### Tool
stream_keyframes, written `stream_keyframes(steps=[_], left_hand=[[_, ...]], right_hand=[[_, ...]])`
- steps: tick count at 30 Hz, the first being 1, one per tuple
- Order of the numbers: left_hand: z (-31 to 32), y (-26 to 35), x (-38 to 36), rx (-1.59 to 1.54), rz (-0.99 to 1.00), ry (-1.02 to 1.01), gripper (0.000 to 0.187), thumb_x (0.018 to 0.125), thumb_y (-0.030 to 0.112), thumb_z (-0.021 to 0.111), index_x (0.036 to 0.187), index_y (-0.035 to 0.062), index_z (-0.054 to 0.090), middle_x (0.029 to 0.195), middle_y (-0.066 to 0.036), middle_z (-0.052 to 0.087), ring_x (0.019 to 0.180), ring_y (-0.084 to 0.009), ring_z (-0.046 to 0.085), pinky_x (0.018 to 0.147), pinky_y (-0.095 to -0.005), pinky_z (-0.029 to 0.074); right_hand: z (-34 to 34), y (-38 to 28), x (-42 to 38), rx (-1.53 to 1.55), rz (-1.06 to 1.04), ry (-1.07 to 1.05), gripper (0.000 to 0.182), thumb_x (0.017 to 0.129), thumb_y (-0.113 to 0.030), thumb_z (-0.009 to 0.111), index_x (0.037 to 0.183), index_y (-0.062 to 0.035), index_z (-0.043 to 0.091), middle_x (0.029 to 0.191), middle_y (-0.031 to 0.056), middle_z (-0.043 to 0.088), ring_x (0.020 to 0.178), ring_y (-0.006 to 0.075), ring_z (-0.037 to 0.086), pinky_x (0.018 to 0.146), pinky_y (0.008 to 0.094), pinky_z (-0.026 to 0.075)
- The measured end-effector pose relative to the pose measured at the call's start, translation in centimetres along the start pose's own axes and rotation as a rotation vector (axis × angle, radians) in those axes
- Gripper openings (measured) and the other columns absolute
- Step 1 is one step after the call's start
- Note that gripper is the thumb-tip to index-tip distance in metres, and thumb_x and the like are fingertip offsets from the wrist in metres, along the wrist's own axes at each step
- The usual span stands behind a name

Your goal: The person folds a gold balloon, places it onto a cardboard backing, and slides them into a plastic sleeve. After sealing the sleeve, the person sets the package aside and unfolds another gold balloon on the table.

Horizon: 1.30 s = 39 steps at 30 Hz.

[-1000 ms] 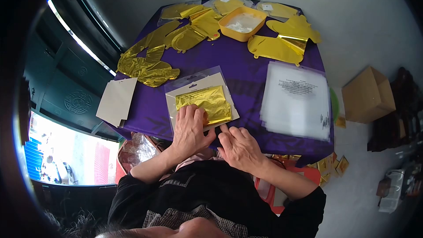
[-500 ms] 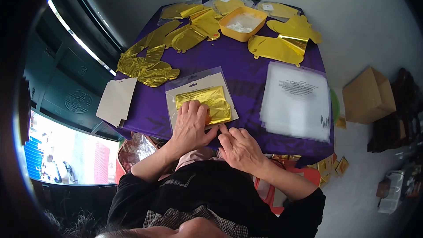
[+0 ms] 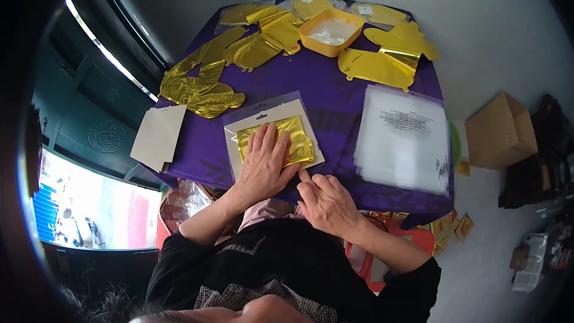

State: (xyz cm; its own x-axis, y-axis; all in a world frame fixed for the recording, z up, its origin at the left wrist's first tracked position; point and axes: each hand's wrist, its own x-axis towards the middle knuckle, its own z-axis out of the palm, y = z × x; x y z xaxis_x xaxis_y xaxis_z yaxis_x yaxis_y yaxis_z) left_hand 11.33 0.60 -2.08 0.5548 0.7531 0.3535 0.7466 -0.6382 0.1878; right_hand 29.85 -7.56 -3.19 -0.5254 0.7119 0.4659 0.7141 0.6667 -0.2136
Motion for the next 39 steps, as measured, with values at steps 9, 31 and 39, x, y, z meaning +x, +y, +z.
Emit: stream_keyframes(steps=[9, 31, 39], left_hand=[[0.7, 0.3, 0.0, 0.079, -0.079, 0.092, 0.067, 0.081, 0.038, 0.069, 0.127, -0.0062, 0.047, 0.134, -0.031, 0.042, 0.126, -0.0476, 0.038, 0.105, -0.055, 0.031], [-0.1, -1.1, -1.2, 0.029, -0.044, 0.054, 0.073, 0.08, 0.044, 0.069, 0.128, -0.0059, 0.047, 0.134, -0.032, 0.043, 0.127, -0.0467, 0.04, 0.107, -0.054, 0.03], [0.0, -1.3, -1.3, 0.038, -0.052, 0.029, 0.075, 0.083, 0.049, 0.064, 0.129, -0.0073, 0.048, 0.134, -0.034, 0.042, 0.128, -0.0477, 0.038, 0.107, -0.0549, 0.029]], right_hand=[[-0.2, 0.1, 0.2, -0.035, -0.017, 0.002, 0.035, 0.075, -0.016, 0.07, 0.101, -0.0033, 0.05, 0.12, 0.0162, 0.063, 0.091, 0.0216, 0.053, 0.082, 0.0337, 0.042], [-3.7, 5.0, 4.3, 0.159, 0.188, 0.137, 0.017, 0.077, -0.002, 0.068, 0.093, -0.0026, 0.062, 0.078, 0.0087, 0.063, 0.071, 0.0273, 0.058, 0.064, 0.0375, 0.048], [-4.3, 18.9, 12.2, -0.175, 0.348, 0.162, 0.012, 0.082, -0.015, 0.063, 0.081, -0.0029, 0.066, 0.075, 0.0164, 0.063, 0.073, 0.035, 0.06, 0.065, 0.0429, 0.048]])
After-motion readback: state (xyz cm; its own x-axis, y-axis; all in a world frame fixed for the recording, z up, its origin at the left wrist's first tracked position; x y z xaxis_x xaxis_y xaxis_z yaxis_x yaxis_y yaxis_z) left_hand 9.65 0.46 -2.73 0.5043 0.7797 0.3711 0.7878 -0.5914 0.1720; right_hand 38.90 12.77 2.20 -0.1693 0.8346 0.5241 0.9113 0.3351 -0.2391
